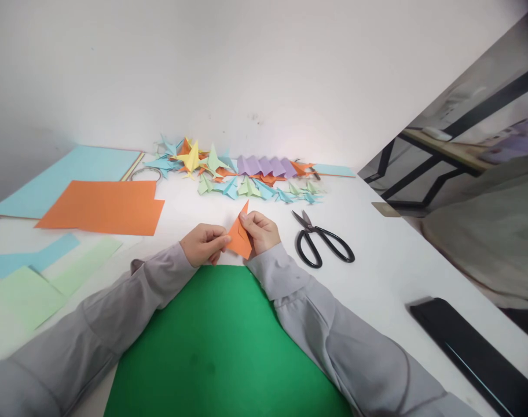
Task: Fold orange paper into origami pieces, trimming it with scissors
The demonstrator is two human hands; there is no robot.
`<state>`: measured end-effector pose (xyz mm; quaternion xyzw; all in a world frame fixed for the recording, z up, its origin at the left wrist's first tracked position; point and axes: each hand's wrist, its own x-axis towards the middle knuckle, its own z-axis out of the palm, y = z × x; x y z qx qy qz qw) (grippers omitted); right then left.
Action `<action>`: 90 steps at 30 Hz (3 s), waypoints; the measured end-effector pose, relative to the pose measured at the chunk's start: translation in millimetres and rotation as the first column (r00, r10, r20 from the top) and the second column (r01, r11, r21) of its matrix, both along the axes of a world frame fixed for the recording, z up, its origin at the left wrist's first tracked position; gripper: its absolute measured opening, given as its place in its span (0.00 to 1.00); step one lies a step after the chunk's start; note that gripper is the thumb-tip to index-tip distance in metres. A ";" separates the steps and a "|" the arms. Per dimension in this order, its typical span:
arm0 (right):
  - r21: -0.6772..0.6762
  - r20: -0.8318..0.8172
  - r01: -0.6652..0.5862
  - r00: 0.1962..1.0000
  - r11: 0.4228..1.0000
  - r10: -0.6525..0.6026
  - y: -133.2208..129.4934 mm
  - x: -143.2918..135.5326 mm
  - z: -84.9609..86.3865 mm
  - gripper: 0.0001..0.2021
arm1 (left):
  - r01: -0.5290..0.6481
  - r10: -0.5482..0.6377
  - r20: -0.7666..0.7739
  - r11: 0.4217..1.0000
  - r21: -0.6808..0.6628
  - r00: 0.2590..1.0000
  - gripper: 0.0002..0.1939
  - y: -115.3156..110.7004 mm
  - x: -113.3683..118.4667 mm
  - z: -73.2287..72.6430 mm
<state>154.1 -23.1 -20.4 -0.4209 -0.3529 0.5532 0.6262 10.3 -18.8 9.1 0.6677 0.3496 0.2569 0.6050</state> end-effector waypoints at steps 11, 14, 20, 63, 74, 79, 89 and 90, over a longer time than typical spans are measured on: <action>-0.013 0.043 0.036 0.998 0.999 -0.036 -2.3 -2.4 7.1 0.22 | -0.009 0.010 -0.025 0.998 0.063 1.000 0.23 0.6 -3.3 -1.9; 0.037 0.145 0.012 0.989 0.999 -0.017 -5.5 -3.4 7.9 0.21 | -0.106 0.105 0.048 0.994 0.006 0.993 0.18 1.2 -2.0 -1.3; 0.103 0.329 -0.082 0.943 0.991 0.044 -11.6 -4.9 7.2 0.19 | -0.212 0.204 0.137 0.976 0.043 0.969 0.10 1.7 2.4 0.7; 0.085 0.372 -0.105 0.926 0.991 0.067 -7.2 -0.6 5.0 0.13 | -0.422 0.512 0.398 0.857 -0.295 0.761 0.17 12.5 -1.4 -3.3; 0.105 0.311 -0.048 0.950 0.993 0.013 -5.5 -0.2 5.4 0.13 | -0.463 0.538 0.376 0.842 -0.276 0.755 0.18 13.0 -1.3 -8.7; 0.124 0.314 -0.014 0.949 0.992 -0.026 -4.5 0.8 3.9 0.12 | -0.501 0.567 0.350 0.824 -0.266 0.746 0.16 13.4 -0.5 -9.2; 0.133 0.344 -0.035 0.939 0.991 -0.013 -9.3 -1.6 10.1 0.12 | -0.452 0.485 0.342 0.874 -0.178 0.805 0.12 13.5 -3.2 -11.9; 0.136 0.352 -0.033 0.936 0.990 -0.017 -9.5 -1.5 10.0 0.12 | -0.445 0.478 0.343 0.878 -0.174 0.809 0.12 13.4 -3.0 -11.9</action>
